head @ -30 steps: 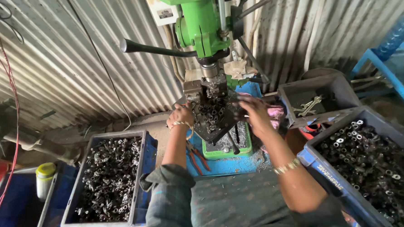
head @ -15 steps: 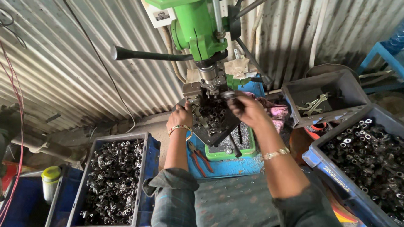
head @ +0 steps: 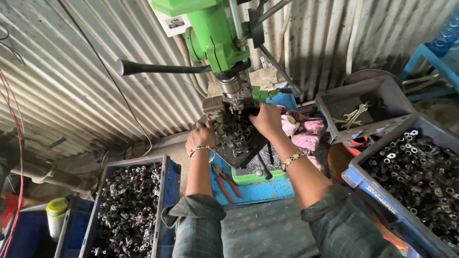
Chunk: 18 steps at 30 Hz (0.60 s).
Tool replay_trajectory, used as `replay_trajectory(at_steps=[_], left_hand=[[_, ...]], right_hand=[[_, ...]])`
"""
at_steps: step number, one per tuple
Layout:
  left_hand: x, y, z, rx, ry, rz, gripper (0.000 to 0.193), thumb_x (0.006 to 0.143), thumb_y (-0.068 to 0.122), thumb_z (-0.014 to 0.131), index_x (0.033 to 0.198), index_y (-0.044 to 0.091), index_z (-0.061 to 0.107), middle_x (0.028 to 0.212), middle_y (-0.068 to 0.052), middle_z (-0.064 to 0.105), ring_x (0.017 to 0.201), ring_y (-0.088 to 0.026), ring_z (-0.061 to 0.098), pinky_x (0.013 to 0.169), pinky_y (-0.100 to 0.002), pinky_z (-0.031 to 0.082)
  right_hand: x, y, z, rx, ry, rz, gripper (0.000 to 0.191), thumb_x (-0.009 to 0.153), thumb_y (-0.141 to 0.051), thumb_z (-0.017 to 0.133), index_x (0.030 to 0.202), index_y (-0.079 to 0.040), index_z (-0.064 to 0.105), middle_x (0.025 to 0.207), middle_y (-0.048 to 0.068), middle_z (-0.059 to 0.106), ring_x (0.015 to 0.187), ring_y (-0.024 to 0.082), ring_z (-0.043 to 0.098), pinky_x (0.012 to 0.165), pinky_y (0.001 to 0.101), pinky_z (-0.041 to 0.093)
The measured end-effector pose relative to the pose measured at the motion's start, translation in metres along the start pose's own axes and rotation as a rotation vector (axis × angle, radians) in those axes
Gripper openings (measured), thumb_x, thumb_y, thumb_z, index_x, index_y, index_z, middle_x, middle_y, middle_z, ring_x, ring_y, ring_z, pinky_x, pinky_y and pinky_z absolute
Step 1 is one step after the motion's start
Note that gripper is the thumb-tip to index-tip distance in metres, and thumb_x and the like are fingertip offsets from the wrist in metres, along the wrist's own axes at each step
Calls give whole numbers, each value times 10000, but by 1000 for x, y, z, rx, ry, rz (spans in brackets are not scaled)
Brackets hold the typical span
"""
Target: The person sits at a bench drill press, picks small cylindrical metal parts from a tray, and positions each one under the drill bit. They operate the drill press handle to drill each part, then place the finished part into a nearby collection tray, repeating the cycle.
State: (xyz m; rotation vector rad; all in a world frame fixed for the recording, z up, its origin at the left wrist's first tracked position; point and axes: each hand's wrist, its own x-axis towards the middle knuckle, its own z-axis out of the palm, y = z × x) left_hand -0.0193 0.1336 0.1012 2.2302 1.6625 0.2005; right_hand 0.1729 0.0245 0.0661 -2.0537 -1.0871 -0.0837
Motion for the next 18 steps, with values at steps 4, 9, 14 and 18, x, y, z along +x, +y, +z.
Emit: replay_trajectory(at_steps=[4, 9, 14, 18], left_hand=[[-1, 1, -2, -6, -3, 6, 652, 1037, 593, 281, 1343, 101, 579, 1280, -231, 669, 1225, -405, 629, 1023, -514, 511], [-1, -2, 1, -18, 8, 31, 631, 1038, 580, 294, 1345, 110, 583, 1266, -235, 675, 1218, -409, 630, 1015, -513, 512], [1, -3, 3, -29, 32, 54, 621, 1042, 573, 321, 1295, 86, 612, 1247, -237, 686, 1200, -414, 642, 1004, -510, 520], [1, -4, 3, -49, 31, 53, 614, 1043, 569, 325, 1296, 91, 614, 1228, -252, 688, 1183, -430, 646, 990, -525, 525]], right_hand=[[1, 8, -7, 36, -53, 187, 395, 799, -313, 859, 1025, -10, 746, 934, 196, 764, 910, 331, 740, 903, 428, 577], [-17, 30, -28, 923, -27, 489, 276, 795, -256, 859, 995, -96, 758, 1065, 89, 778, 925, 207, 742, 860, 387, 564], [-23, 34, -52, 1671, -126, 526, 292, 738, -278, 837, 921, -107, 686, 944, 101, 761, 834, 210, 774, 719, 365, 651], [-25, 27, -56, 777, -218, 484, 233, 852, -229, 842, 1000, -81, 739, 939, 86, 739, 762, 209, 677, 669, 288, 494]])
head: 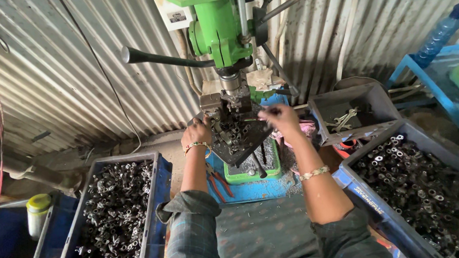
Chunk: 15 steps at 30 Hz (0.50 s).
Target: The person sits at a bench drill press, picks small cylindrical metal parts from a tray, and positions each one under the drill bit. They operate the drill press handle to drill each part, then place the finished part into a nearby collection tray, repeating the cycle.
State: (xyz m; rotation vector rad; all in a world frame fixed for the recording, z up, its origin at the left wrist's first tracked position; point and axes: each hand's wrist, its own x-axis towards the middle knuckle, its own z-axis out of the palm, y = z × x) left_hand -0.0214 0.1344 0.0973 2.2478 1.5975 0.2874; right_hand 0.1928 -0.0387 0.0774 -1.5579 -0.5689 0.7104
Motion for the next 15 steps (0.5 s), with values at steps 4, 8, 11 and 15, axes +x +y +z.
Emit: replay_trajectory(at_steps=[4, 8, 11, 15], left_hand=[[-1, 0, -1, -6, 0, 2, 620, 1039, 575, 326, 1293, 90, 616, 1226, -256, 686, 1181, -437, 644, 991, -530, 521], [-1, 0, -2, 4, -15, 0, 633, 1045, 582, 315, 1297, 83, 613, 1225, -262, 685, 1176, -442, 646, 992, -532, 520], [0, 1, -3, -3, -21, -6, 639, 1034, 589, 305, 1299, 92, 606, 1215, -257, 683, 1178, -434, 642, 987, -528, 520], [1, -1, -3, 14, -14, 16, 640, 1033, 588, 296, 1292, 91, 604, 1196, -257, 690, 1170, -427, 650, 978, -526, 524]], right_hand=[[0, 10, 11, -180, -203, -71, 205, 809, -120, 840, 992, -69, 763, 946, 47, 770, 823, 125, 696, 762, 246, 541], [6, 21, 18, -10, -323, -209, 286, 751, -52, 831, 1027, -81, 761, 969, 11, 772, 904, 100, 714, 848, 276, 582], [7, 23, 22, -155, -229, -258, 318, 709, -27, 877, 1011, -52, 781, 1022, 8, 778, 971, 111, 696, 950, 291, 527], [6, 21, 29, -157, -157, -356, 271, 736, -55, 907, 985, -27, 804, 1016, 46, 780, 990, 135, 680, 945, 310, 519]])
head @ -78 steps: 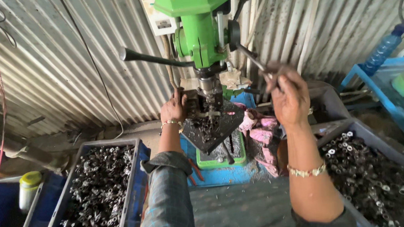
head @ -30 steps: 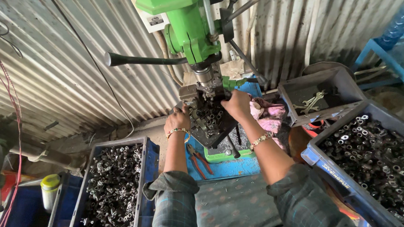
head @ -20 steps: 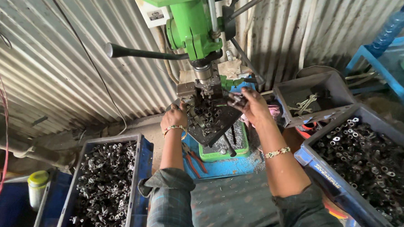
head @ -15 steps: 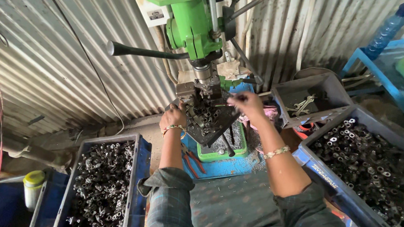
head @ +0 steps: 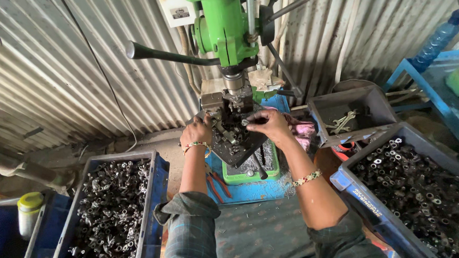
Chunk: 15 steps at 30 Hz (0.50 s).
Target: The person sits at a bench drill press, picks small cylindrical metal parts from a tray, and positions each one under the drill bit. They operate the drill press handle to drill each part, then place the finished part into a nearby collection tray, repeating the cycle.
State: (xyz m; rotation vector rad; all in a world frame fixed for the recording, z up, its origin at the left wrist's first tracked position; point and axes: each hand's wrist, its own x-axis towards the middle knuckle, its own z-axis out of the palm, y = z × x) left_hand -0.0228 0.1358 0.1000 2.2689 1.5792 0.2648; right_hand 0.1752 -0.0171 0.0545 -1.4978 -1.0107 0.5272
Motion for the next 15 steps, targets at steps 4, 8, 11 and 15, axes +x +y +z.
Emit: replay_trajectory(at_steps=[4, 8, 11, 15], left_hand=[[2, -2, 0, 21, 16, 28, 637, 1047, 579, 288, 1275, 81, 612, 1170, -263, 707, 1153, -428, 665, 969, -525, 531], [3, -2, 0, 0, 20, 32, 639, 1034, 592, 288, 1284, 83, 584, 1147, -269, 702, 1130, -436, 660, 943, -533, 530], [2, -2, -1, 18, 39, 31, 630, 1037, 591, 303, 1259, 80, 597, 1136, -269, 712, 1116, -438, 674, 942, -533, 538], [0, 0, -3, 26, 47, 41, 617, 1033, 579, 309, 1260, 82, 593, 1121, -274, 715, 1100, -444, 682, 932, -537, 546]], right_hand=[[4, -1, 8, 73, 48, -100, 277, 787, -120, 874, 1043, -60, 788, 1035, 25, 784, 976, 117, 697, 920, 281, 542], [10, 6, 18, -9, 67, -239, 279, 786, -75, 891, 1039, -45, 779, 1038, 36, 797, 967, 114, 744, 918, 262, 577], [16, 13, 28, 117, 90, -288, 314, 757, -30, 891, 1029, -40, 735, 1048, 36, 769, 970, 102, 720, 935, 262, 575], [23, 10, 38, 138, 155, -185, 324, 763, -23, 890, 983, -53, 653, 982, 35, 746, 900, 85, 693, 847, 253, 571]])
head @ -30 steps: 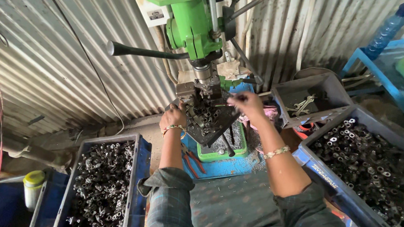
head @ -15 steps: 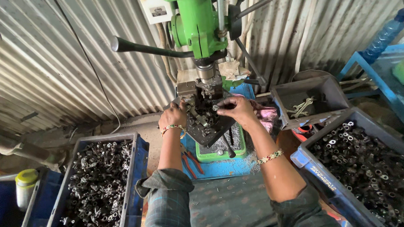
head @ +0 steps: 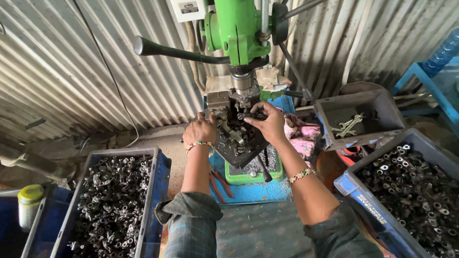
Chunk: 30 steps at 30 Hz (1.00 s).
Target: The person sits at a bench drill press, picks small cylindrical metal parts from a tray, and positions each one under the drill bit. They operate the drill press handle to drill each part, then place the finished part into a nearby collection tray, repeating the cycle.
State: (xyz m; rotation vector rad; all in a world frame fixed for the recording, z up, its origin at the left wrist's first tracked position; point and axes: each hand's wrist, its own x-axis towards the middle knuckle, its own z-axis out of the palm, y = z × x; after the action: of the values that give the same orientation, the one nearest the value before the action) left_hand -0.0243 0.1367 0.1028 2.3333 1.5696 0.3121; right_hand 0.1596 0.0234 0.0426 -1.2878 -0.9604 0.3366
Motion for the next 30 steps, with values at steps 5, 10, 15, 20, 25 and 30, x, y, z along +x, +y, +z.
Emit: replay_trajectory(at_steps=[5, 10, 15, 20, 25, 30], left_hand=[[-2, 1, -4, 1, -52, -28, 640, 1049, 600, 296, 1335, 87, 551, 1175, -271, 710, 1144, -435, 679, 966, -535, 543], [9, -6, -3, -146, 117, 1, 826, 979, 676, 324, 1560, 97, 230, 1341, -309, 552, 1134, -458, 628, 918, -525, 523], [43, -8, 1, -151, 336, 403, 649, 994, 554, 364, 1509, 159, 350, 1416, -231, 582, 1173, -448, 629, 864, -551, 542], [67, -6, 4, 1, 104, 410, 530, 1064, 482, 377, 1495, 174, 396, 1203, -224, 684, 1037, -453, 662, 866, -560, 532], [62, -6, 5, -51, 161, 419, 419, 1050, 463, 389, 1356, 202, 506, 1101, -202, 724, 1002, -449, 678, 838, -564, 535], [61, -6, 3, -118, 182, 442, 379, 1054, 467, 413, 1317, 227, 541, 1093, -192, 732, 1020, -447, 675, 841, -563, 529]], right_hand=[[7, -17, 13, -88, 138, -58, 303, 774, -77, 898, 966, -48, 665, 974, 38, 776, 878, 114, 699, 838, 273, 570], [-4, 4, -6, -312, 248, -160, 372, 831, -284, 901, 1024, -55, 679, 974, 53, 763, 896, 161, 741, 878, 309, 577], [-33, 51, -97, -103, 698, 227, 361, 949, -378, 754, 1140, -87, 660, 914, 65, 711, 769, 201, 653, 689, 336, 536], [-13, 9, -204, 284, 822, -234, 267, 1115, -307, 642, 1248, -100, 537, 1054, 0, 630, 825, 122, 575, 655, 276, 524], [61, -161, -223, 375, 585, -472, 638, 1042, -430, 674, 1506, -137, 349, 1525, 104, 579, 1250, 261, 591, 1094, 429, 545], [108, -290, -160, 563, 35, -162, 260, 1026, -291, 612, 1145, -60, 598, 993, 71, 632, 914, 200, 625, 959, 398, 568]])
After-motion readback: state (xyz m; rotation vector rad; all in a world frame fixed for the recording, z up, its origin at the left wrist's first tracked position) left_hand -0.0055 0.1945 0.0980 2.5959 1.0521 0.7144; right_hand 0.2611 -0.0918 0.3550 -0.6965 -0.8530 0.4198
